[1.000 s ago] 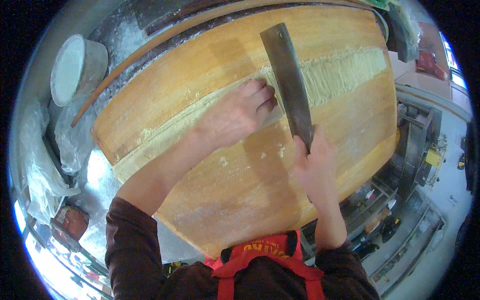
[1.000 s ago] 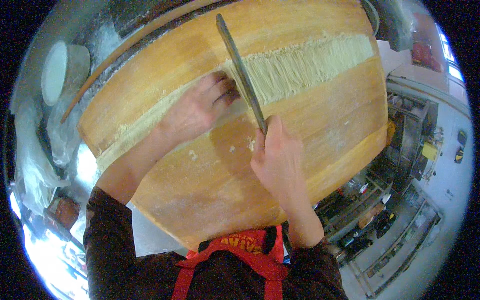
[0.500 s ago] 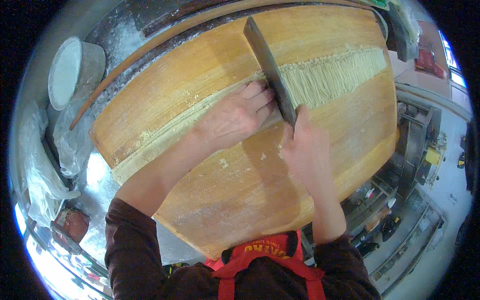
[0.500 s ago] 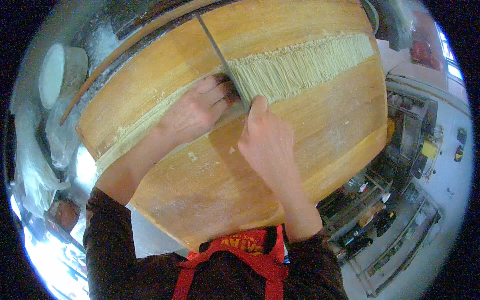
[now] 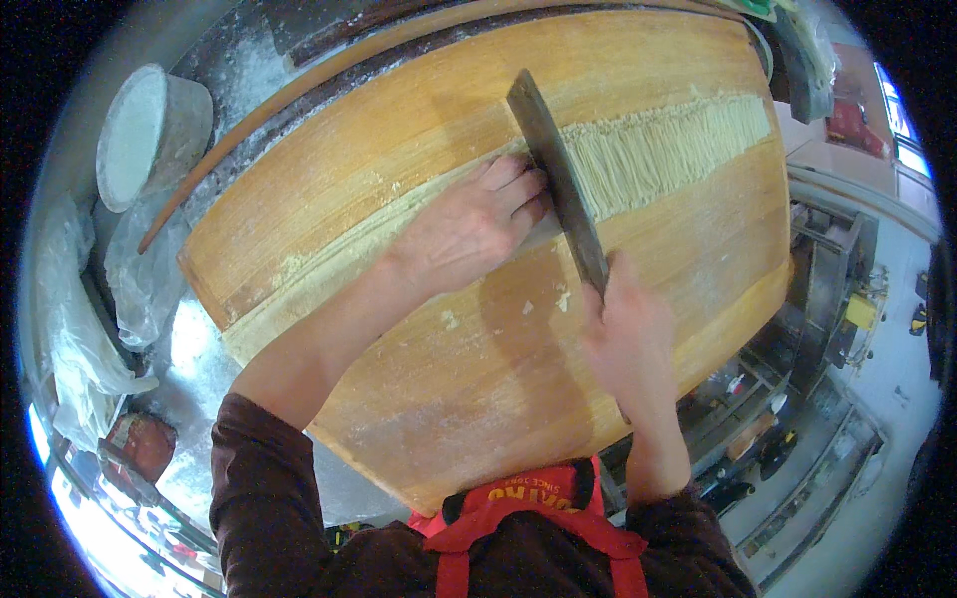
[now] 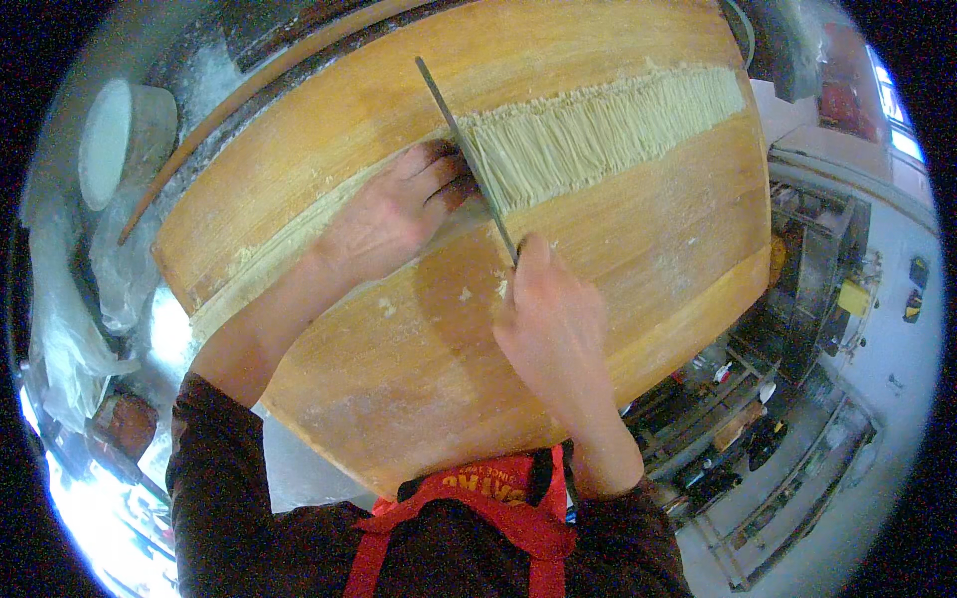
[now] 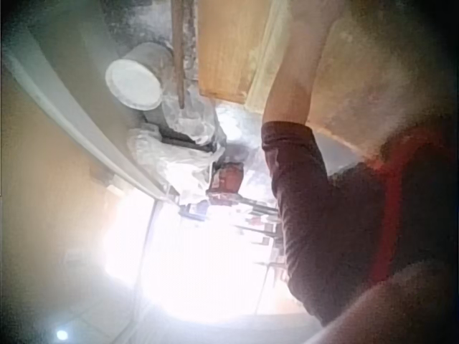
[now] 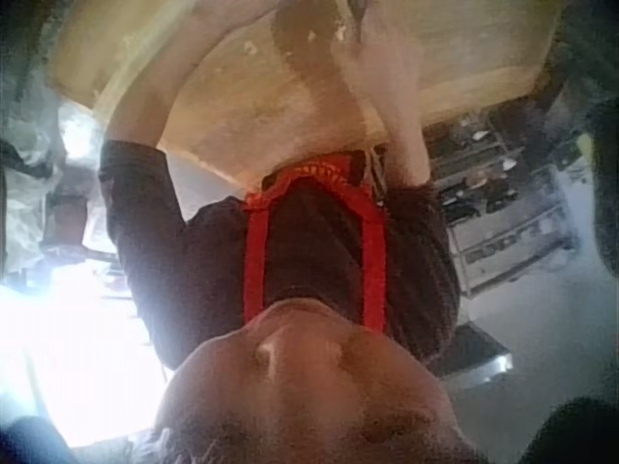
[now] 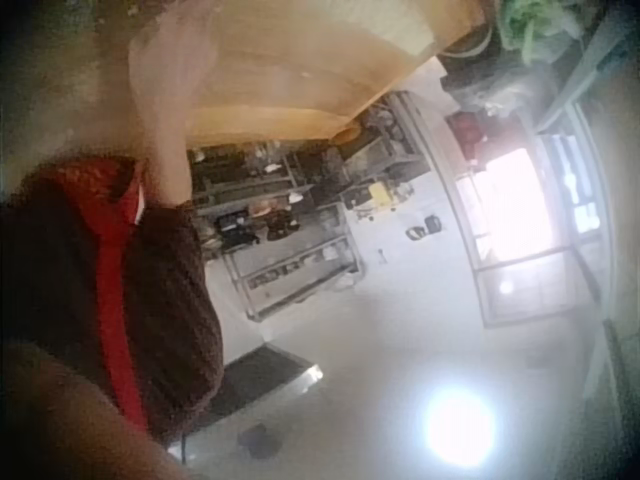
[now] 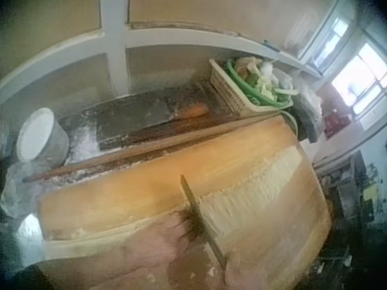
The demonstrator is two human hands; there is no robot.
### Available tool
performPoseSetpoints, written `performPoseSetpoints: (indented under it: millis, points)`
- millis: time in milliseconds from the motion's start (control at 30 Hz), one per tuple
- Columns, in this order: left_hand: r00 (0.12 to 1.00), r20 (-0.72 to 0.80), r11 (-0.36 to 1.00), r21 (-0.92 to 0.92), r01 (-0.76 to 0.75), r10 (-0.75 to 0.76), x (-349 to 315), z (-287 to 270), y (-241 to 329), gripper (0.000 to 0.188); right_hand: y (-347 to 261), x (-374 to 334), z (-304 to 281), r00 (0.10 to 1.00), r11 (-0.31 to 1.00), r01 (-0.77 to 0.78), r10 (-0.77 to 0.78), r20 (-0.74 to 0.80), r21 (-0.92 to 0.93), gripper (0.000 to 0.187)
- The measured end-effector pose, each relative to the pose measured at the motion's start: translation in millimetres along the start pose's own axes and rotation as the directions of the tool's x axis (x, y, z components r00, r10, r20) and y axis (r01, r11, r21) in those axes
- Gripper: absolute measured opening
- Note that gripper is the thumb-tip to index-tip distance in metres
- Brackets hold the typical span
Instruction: The person uses a large knife to repeatedly slice a flattened sheet of dough into thin strips on a wooden board. The hands hold the dough steady while the knife makes continuous vertical cuts across the surface.
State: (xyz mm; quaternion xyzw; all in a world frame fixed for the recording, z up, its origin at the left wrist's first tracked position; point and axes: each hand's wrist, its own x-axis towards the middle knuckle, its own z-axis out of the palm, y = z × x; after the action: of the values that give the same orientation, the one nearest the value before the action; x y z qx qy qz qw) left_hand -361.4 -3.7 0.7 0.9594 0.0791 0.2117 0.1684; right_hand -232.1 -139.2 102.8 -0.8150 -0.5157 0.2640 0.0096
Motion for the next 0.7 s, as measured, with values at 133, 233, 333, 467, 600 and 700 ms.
performPoseSetpoints:
  millis: [133,233,333,467,600,700]
  points:
    - [1.0,-0.013,1.0,0.005,-0.004,0.004,1,0,1,0.034,-12,28,6,0.998,1.0,-0.007,0.006,-0.063,-0.006,0.018]
    - [0.999,0.046,1.0,0.016,-0.004,0.004,0,-3,1,0.033,3,32,12,0.994,0.992,0.04,-0.027,-0.109,0.121,0.018]
    - [1.0,-0.018,1.0,0.017,0.014,-0.014,0,-4,2,0.031,10,14,11,0.973,0.987,0.137,-0.118,-0.2,0.081,0.018]
    - [1.0,0.002,1.0,0.0,0.018,-0.018,-3,1,0,0.03,0,-6,4,0.998,0.997,0.036,-0.033,-0.045,0.062,0.019]
    - [1.0,-0.01,1.0,0.006,0.022,-0.022,-3,1,0,0.031,-6,-1,1,0.998,0.998,0.057,-0.057,-0.037,0.01,0.019]
    - [0.999,-0.029,1.0,-0.012,0.013,-0.014,-2,-1,0,0.029,-11,20,8,0.996,1.0,0.026,-0.025,-0.08,0.017,0.016]
